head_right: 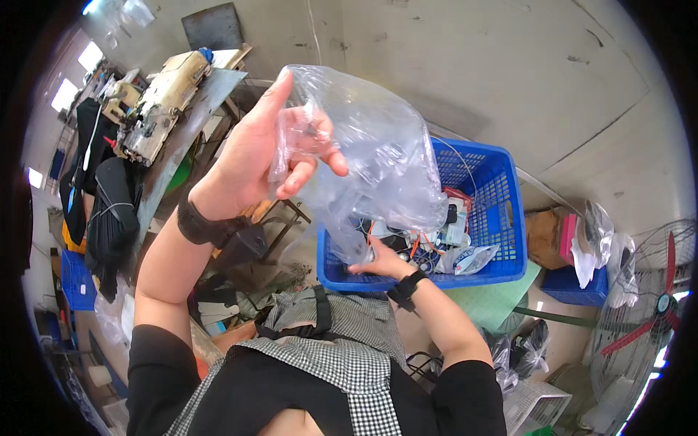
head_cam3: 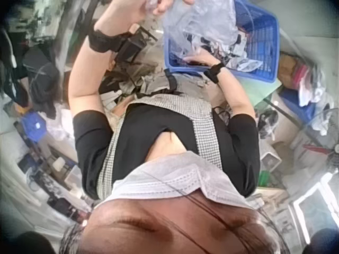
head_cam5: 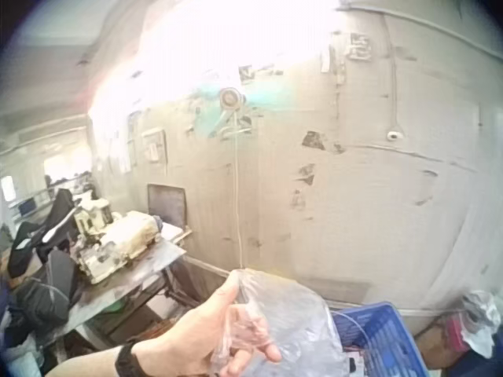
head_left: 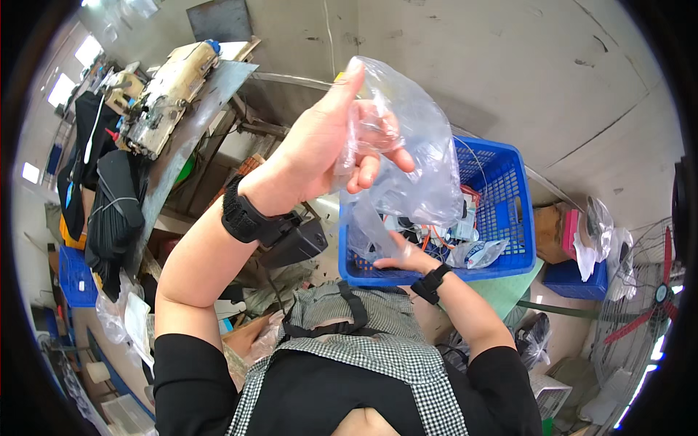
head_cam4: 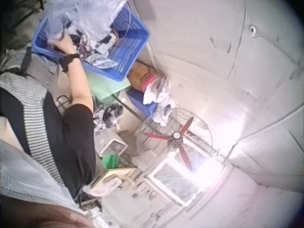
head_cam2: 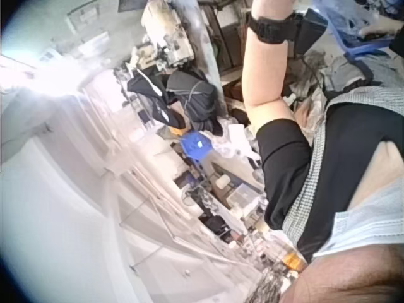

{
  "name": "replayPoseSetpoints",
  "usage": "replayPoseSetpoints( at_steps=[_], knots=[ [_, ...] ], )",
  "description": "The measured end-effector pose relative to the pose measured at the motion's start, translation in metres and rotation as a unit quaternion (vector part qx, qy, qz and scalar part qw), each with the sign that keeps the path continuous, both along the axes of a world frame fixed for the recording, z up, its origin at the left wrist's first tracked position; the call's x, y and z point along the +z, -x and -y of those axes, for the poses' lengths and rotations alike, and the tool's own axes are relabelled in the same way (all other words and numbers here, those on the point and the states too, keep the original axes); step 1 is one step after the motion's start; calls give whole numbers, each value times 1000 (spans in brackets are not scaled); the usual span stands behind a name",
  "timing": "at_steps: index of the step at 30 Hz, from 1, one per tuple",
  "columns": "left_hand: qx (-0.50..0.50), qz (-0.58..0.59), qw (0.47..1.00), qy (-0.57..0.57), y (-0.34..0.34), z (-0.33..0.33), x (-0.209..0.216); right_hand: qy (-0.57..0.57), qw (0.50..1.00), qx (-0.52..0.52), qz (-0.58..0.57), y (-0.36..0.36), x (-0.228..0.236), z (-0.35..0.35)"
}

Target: The person is collecting stacks of black shoe components and placing them into clear plastic bags in a shoe factory.

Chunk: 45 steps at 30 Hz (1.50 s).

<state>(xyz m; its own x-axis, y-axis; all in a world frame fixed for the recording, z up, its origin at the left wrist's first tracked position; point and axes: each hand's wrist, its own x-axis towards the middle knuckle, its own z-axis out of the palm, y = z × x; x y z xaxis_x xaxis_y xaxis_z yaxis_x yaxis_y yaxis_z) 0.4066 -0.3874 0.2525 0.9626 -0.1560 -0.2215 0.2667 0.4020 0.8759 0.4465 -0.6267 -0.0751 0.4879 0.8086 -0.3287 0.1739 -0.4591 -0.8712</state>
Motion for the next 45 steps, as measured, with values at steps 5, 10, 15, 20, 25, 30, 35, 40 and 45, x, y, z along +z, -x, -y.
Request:
replayPoseSetpoints(
  at_steps=[5,10,15,20,25,30,35,40,45],
  knots=[
    [38,15,999,-30,10,8,20,126,984,-54,112,-12,-4,-30],
    [108,45,991,-69,41,-48,9,81,996,-45,-10,-66,77,51],
    [181,0,983,-32,71,-88,-29,81,972,-204,82,-145,166,202],
    [113,33,992,-56,103,-96,-75,-8,938,-314,148,-178,246,243],
    [25,-96,943,-319,95,-44,-84,209,805,-247,497,-221,205,222],
    [-87,-112,960,-240,120,2,-119,178,762,-296,548,-213,206,166],
    [-87,-184,894,-399,131,9,-185,411,760,-28,504,-221,99,205],
    [42,-87,896,-433,121,-16,-157,266,821,-278,421,-216,142,188],
    [45,-60,810,-582,131,-1,-194,173,870,-44,460,-190,159,94]
  ],
)
